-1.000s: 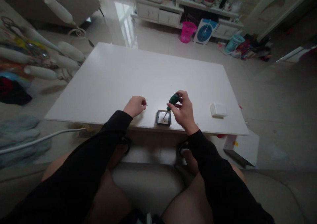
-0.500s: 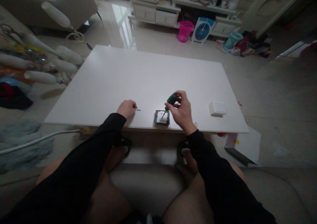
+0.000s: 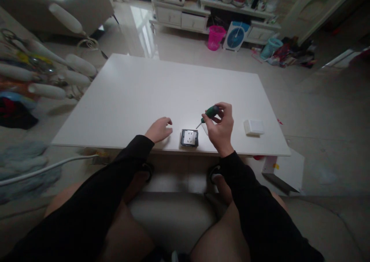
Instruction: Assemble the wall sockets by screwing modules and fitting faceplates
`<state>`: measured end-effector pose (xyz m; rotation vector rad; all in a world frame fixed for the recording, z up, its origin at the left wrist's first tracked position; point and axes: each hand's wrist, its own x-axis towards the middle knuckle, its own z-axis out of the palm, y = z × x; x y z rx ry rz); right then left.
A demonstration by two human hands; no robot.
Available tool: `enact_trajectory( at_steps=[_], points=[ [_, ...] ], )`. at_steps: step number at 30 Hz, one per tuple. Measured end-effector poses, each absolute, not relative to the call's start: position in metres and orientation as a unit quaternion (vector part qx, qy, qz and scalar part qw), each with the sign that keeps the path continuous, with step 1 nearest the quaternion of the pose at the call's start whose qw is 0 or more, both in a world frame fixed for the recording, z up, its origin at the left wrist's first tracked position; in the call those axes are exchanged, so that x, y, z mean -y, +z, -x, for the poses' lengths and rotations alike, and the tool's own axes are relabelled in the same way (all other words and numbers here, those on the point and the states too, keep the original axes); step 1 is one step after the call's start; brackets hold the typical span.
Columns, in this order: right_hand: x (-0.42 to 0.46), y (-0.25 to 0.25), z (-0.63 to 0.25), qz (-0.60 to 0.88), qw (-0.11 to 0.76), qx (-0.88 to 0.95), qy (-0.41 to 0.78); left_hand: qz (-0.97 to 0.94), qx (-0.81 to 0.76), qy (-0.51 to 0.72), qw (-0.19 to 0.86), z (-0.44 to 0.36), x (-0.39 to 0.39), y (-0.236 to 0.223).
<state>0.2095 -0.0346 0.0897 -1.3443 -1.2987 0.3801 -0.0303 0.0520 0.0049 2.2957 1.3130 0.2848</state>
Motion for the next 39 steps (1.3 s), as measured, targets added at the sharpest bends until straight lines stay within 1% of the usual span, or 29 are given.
enact_trajectory(
  at_steps=[3,6,11,15,22,26,30,35,39],
  points=[
    [0.035,0.091,-0.213,0.576,0.594,0.543,0.142,-0.890,-0.341,0.107,0.282,0.004,-0.029,0.008],
    [0.035,0.090,-0.215,0.581,0.590,0.546,0.130,-0.921,-0.270,0.083,0.267,-0.011,-0.013,0.006],
    [0.034,0.089,-0.214,0.584,0.581,0.553,0.126,-0.942,-0.245,0.078,0.216,-0.012,-0.009,0.006],
    [0.034,0.090,-0.213,0.583,0.574,0.564,0.111,-0.949,-0.235,0.064,0.202,-0.012,-0.007,0.010],
    [0.034,0.091,-0.212,0.581,0.589,0.549,0.121,-0.922,-0.315,0.038,0.220,-0.020,-0.004,0.016],
    [0.034,0.092,-0.211,0.583,0.588,0.546,0.125,-0.906,-0.374,0.026,0.197,-0.022,-0.007,0.017],
    [0.034,0.093,-0.211,0.582,0.589,0.545,0.134,-0.888,-0.412,0.075,0.189,-0.022,-0.011,0.019],
    [0.034,0.093,-0.212,0.579,0.583,0.561,0.104,-0.824,-0.485,0.162,0.244,-0.019,-0.019,0.023],
    [0.034,0.093,-0.213,0.576,0.586,0.560,0.102,-0.765,-0.530,0.239,0.276,-0.012,-0.031,0.028]
  ],
)
